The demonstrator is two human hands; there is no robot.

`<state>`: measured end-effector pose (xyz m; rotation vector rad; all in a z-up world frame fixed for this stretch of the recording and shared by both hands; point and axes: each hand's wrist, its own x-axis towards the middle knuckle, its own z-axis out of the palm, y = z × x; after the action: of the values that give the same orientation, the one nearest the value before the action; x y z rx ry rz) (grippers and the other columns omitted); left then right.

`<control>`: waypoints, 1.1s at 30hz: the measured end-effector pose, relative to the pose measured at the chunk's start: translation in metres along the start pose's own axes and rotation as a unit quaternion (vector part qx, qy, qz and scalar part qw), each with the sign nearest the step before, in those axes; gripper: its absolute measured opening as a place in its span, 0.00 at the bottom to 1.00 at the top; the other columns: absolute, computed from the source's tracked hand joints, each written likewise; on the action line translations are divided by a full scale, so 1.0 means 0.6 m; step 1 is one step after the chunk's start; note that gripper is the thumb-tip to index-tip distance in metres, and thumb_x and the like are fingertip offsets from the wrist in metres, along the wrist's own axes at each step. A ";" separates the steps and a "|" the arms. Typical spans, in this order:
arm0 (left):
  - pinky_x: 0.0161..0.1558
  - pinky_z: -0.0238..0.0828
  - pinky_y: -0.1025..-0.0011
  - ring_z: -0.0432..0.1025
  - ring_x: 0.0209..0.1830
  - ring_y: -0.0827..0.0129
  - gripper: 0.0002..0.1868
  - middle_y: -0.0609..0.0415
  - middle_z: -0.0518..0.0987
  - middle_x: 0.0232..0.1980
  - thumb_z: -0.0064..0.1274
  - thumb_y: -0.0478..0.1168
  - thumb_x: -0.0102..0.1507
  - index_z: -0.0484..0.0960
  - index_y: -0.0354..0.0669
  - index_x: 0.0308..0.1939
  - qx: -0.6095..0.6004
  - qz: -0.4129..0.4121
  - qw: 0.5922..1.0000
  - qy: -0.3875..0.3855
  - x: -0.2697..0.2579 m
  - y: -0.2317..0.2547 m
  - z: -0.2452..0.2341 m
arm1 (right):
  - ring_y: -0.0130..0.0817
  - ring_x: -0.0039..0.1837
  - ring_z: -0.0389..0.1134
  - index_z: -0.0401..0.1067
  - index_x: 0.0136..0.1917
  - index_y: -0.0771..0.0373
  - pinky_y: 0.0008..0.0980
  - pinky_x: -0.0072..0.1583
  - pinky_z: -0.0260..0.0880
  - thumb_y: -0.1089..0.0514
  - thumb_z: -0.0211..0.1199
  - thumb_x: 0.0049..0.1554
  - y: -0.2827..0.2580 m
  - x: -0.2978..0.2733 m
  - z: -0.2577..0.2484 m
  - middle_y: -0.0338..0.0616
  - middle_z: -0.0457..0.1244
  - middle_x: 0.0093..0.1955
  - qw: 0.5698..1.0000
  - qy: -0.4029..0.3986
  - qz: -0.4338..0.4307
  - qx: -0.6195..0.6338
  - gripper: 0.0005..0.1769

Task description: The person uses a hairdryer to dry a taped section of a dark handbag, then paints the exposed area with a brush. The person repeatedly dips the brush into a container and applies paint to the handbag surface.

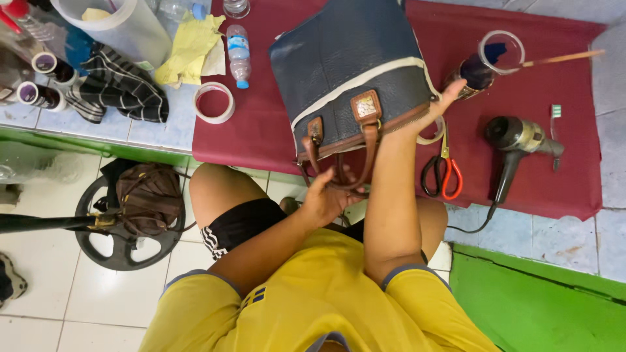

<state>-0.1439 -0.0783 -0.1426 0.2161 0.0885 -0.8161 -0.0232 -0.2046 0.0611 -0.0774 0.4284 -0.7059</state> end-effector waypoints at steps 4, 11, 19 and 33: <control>0.48 0.78 0.49 0.74 0.38 0.53 0.11 0.47 0.73 0.35 0.53 0.33 0.66 0.73 0.41 0.53 0.030 0.068 0.993 0.093 0.015 -0.016 -0.007 | 0.58 0.75 0.62 0.63 0.76 0.69 0.53 0.79 0.55 0.32 0.65 0.54 -0.030 0.078 -0.109 0.61 0.58 0.76 0.999 -0.045 -0.007 0.016 0.49; 0.41 0.77 0.60 0.67 0.29 0.67 0.04 0.53 0.67 0.31 0.41 0.33 0.74 0.63 0.44 0.49 0.192 0.166 0.966 0.050 0.021 -0.027 0.013 | 0.34 0.55 0.74 0.72 0.44 0.52 0.36 0.68 0.66 0.30 0.56 0.58 -0.071 0.131 -0.223 0.40 0.72 0.47 0.955 -0.260 0.054 0.132 0.24; 0.45 0.74 0.68 0.73 0.34 0.63 0.03 0.51 0.69 0.29 0.42 0.37 0.75 0.65 0.43 0.47 0.247 0.170 0.950 0.088 0.014 -0.013 0.010 | 0.42 0.66 0.71 0.74 0.57 0.56 0.43 0.74 0.64 0.20 0.57 0.49 -0.074 0.134 -0.285 0.45 0.70 0.61 0.985 -0.139 0.073 0.078 0.42; 0.47 0.81 0.54 0.80 0.32 0.54 0.07 0.50 0.71 0.25 0.39 0.38 0.76 0.65 0.37 0.52 0.232 0.162 0.956 0.074 -0.041 0.052 0.071 | 0.45 0.67 0.68 0.74 0.50 0.53 0.43 0.68 0.68 0.10 0.52 0.45 -0.123 -0.072 -0.305 0.46 0.68 0.62 0.958 -0.083 0.244 -0.129 0.48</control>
<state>-0.1378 -0.0497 -0.0920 0.7179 0.0000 -0.4809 -0.1720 -0.2198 -0.0749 -0.2670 0.3568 -0.1518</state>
